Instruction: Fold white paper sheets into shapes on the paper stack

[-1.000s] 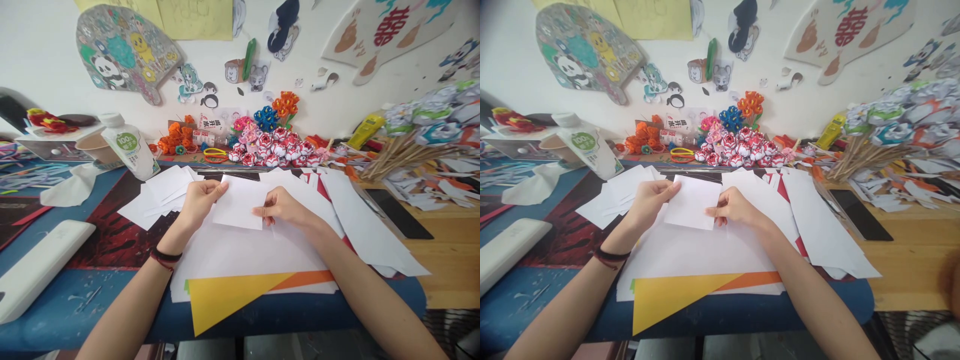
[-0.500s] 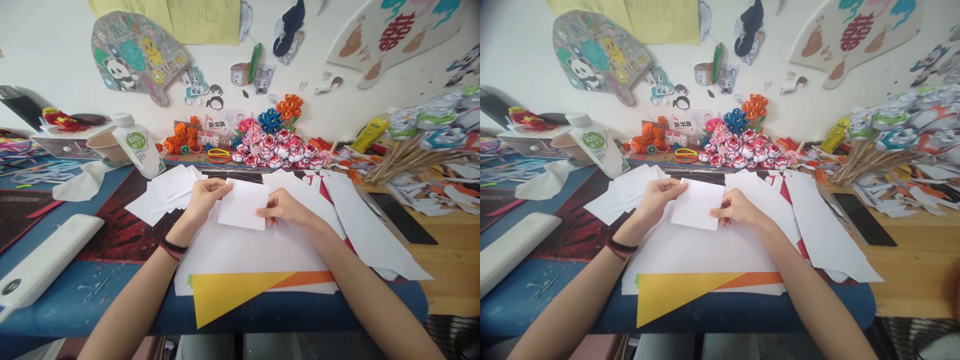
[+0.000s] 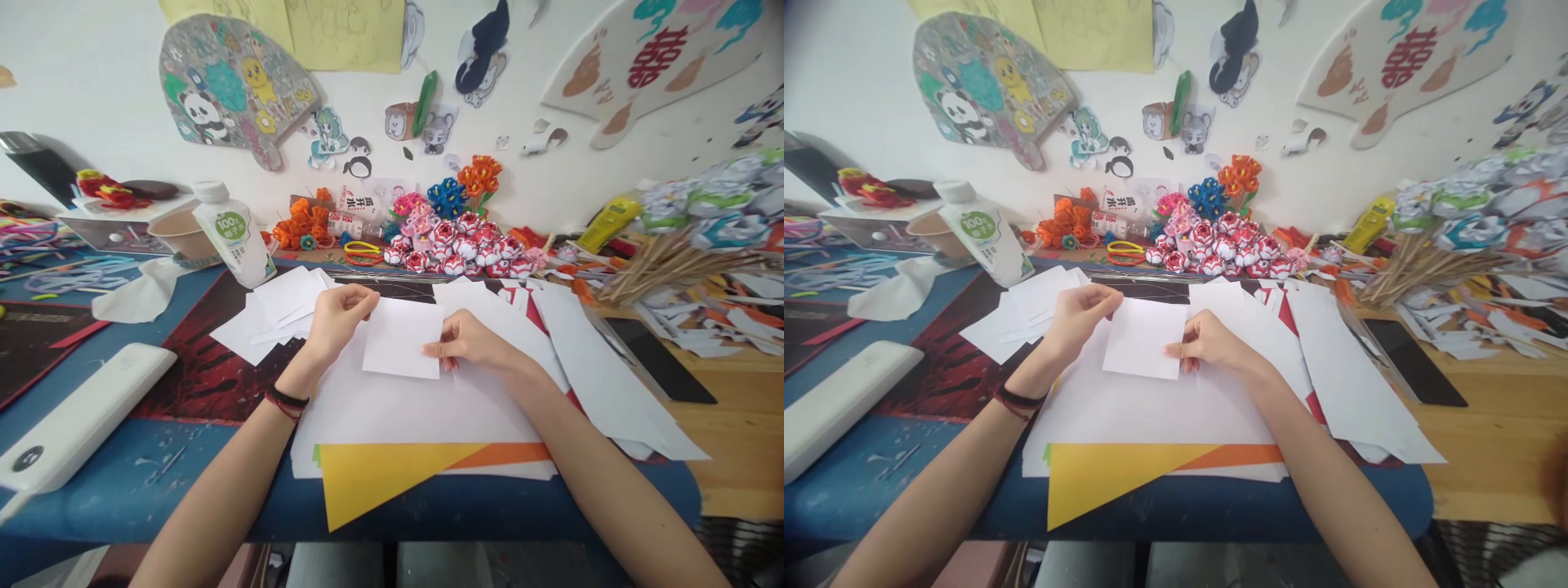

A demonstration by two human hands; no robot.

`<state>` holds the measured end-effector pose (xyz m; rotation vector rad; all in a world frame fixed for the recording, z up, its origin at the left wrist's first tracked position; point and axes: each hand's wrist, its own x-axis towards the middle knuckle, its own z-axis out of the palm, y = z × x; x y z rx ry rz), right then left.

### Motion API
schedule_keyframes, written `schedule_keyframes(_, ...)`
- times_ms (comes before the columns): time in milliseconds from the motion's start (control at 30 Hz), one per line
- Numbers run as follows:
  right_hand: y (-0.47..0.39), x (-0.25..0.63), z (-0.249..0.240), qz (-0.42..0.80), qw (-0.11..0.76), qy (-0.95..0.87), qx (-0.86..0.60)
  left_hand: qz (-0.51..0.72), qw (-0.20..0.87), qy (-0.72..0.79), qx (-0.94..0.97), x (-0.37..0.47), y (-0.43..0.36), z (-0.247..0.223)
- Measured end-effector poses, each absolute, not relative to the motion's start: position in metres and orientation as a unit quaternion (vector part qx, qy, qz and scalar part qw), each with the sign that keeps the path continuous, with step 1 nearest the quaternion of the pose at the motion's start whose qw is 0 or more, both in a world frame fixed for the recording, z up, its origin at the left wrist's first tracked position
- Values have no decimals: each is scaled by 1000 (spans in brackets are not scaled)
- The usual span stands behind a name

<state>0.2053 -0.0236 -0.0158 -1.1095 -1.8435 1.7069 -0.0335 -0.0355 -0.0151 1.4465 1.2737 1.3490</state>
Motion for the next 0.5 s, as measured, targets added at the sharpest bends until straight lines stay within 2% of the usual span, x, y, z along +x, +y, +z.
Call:
schedule_keyframes(167,-26,205,-12,617,201,-655,-388,557,354,501,560,-32,-36,-16)
schedule_keyframes(500,-26,204,-10,607,219,-641,-414,534,395,472,580,-32,-36,-11)
